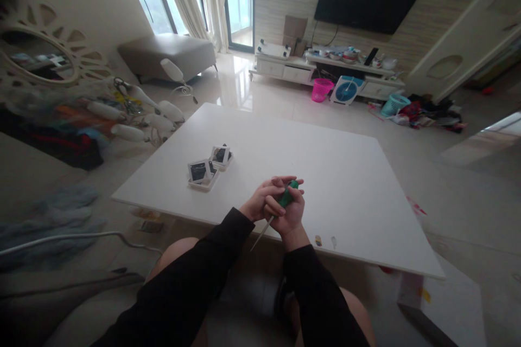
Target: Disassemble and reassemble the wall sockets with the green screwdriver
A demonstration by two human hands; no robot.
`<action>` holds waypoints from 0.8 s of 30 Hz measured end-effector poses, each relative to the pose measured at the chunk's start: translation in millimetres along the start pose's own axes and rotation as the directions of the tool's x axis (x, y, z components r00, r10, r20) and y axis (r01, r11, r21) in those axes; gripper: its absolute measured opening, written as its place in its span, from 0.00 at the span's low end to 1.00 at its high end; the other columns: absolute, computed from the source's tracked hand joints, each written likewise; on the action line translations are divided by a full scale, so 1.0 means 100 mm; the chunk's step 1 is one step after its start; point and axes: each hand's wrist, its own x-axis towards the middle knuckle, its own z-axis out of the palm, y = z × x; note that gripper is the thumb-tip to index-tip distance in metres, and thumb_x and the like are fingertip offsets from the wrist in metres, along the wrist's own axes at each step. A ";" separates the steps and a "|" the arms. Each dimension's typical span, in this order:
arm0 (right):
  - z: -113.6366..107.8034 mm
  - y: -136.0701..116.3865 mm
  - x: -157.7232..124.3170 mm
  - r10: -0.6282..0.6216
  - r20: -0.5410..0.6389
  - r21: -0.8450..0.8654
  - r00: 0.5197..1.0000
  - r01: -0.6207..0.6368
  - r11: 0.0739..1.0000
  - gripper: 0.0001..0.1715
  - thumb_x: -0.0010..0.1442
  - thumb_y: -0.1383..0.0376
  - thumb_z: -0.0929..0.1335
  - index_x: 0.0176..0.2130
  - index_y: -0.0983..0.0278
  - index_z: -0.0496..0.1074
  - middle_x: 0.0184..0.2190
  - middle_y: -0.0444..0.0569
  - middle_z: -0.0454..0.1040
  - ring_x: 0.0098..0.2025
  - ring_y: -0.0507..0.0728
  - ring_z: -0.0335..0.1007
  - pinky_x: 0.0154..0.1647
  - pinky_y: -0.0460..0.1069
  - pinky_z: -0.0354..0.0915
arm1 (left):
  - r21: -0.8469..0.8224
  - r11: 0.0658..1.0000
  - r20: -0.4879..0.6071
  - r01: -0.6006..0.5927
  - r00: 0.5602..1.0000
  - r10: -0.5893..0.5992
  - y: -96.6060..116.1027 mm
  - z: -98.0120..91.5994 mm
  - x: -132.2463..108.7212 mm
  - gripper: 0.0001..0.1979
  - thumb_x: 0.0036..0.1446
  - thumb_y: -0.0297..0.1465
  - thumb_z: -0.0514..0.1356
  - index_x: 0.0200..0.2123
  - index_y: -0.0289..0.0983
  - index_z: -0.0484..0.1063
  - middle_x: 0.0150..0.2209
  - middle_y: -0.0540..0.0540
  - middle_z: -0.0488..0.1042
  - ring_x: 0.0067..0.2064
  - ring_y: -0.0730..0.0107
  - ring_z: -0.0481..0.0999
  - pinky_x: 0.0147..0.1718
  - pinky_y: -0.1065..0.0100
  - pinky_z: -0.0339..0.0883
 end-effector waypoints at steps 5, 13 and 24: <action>0.05 0.00 0.04 0.039 0.055 -0.017 0.998 -0.038 0.999 0.14 0.59 0.61 0.70 0.46 0.59 0.71 0.30 0.36 0.74 0.13 0.41 0.36 0.13 0.42 0.41 | 0.014 1.000 -0.021 0.013 1.000 -0.012 -0.02 0.03 0.00 0.24 0.49 0.31 0.67 0.52 0.32 0.78 0.49 0.32 0.83 0.55 0.46 0.82 0.47 0.62 0.76; -0.01 0.06 -0.06 0.212 0.266 -0.052 0.940 -0.205 0.977 0.10 0.65 0.58 0.66 0.41 0.62 0.70 0.21 0.34 0.64 0.11 0.43 0.42 0.14 0.40 0.49 | -0.038 0.976 0.222 0.216 0.954 -0.202 0.00 -0.07 -0.07 0.33 0.50 0.49 0.61 0.52 0.30 0.78 0.54 0.28 0.80 0.61 0.37 0.76 0.52 0.50 0.73; -0.10 0.02 -0.23 0.149 0.186 -0.046 0.971 -0.143 0.989 0.12 0.65 0.55 0.68 0.35 0.60 0.72 0.19 0.34 0.64 0.11 0.45 0.40 0.14 0.42 0.49 | 0.108 0.976 0.053 0.190 0.979 -0.196 -0.03 0.05 -0.04 0.23 0.54 0.40 0.69 0.49 0.30 0.80 0.42 0.32 0.85 0.47 0.51 0.84 0.46 0.60 0.76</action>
